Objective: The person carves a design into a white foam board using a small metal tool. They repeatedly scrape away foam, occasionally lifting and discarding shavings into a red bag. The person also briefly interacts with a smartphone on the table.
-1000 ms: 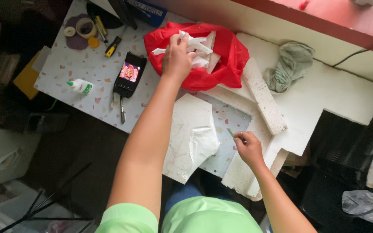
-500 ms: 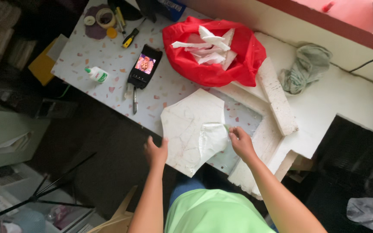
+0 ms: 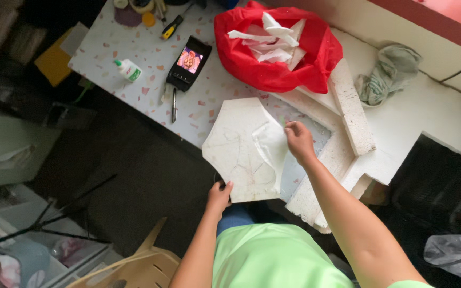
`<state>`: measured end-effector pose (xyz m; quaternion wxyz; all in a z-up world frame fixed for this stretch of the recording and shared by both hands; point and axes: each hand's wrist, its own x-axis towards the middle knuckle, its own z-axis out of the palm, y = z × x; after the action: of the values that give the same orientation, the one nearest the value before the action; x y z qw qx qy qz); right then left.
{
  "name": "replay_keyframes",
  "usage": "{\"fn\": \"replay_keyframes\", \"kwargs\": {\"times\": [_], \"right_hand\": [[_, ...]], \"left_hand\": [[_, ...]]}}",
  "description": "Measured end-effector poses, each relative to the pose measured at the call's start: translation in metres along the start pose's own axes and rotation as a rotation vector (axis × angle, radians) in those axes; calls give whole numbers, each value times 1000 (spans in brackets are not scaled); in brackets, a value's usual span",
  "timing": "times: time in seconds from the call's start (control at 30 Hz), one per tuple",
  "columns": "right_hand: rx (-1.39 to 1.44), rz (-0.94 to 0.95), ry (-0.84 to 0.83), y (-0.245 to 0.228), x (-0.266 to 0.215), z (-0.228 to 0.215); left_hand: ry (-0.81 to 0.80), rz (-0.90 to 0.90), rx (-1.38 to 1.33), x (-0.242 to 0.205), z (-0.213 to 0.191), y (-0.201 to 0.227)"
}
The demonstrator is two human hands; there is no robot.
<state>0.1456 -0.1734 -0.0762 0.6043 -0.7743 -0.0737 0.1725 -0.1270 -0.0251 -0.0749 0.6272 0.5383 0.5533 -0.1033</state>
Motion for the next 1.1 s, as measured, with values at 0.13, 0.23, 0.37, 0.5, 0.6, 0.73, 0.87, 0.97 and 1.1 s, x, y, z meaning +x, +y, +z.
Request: {"fn": "replay_keyframes", "kwargs": {"times": [0.13,0.23,0.37,0.5,0.6,0.73,0.87,0.97,1.1], "right_hand": [[-36,7,75,10,-4,-12],[-45,106,65,1,-14,-15],[22,284,-59,-1,-15,-16],[44,357,-107,-10,-11,-13],[27,360,-142,-13,-13,-5],[-46,363,-190,-32,-18,2],[-106,357,-208,-43,-20,11],[-106,359,-170,-32,-16,15],[-113,363,-149,-35,-19,19]], "left_hand": [[18,57,89,55,-2,-48],[41,155,171,69,-7,-53],[331,145,330,36,-28,-6],[453,399,419,-6,-32,59],[473,773,616,0,-23,73],[256,691,859,-31,-7,118],[91,528,1104,-35,6,141],[75,479,1162,-30,11,143],[78,472,1227,-16,16,139]]}}
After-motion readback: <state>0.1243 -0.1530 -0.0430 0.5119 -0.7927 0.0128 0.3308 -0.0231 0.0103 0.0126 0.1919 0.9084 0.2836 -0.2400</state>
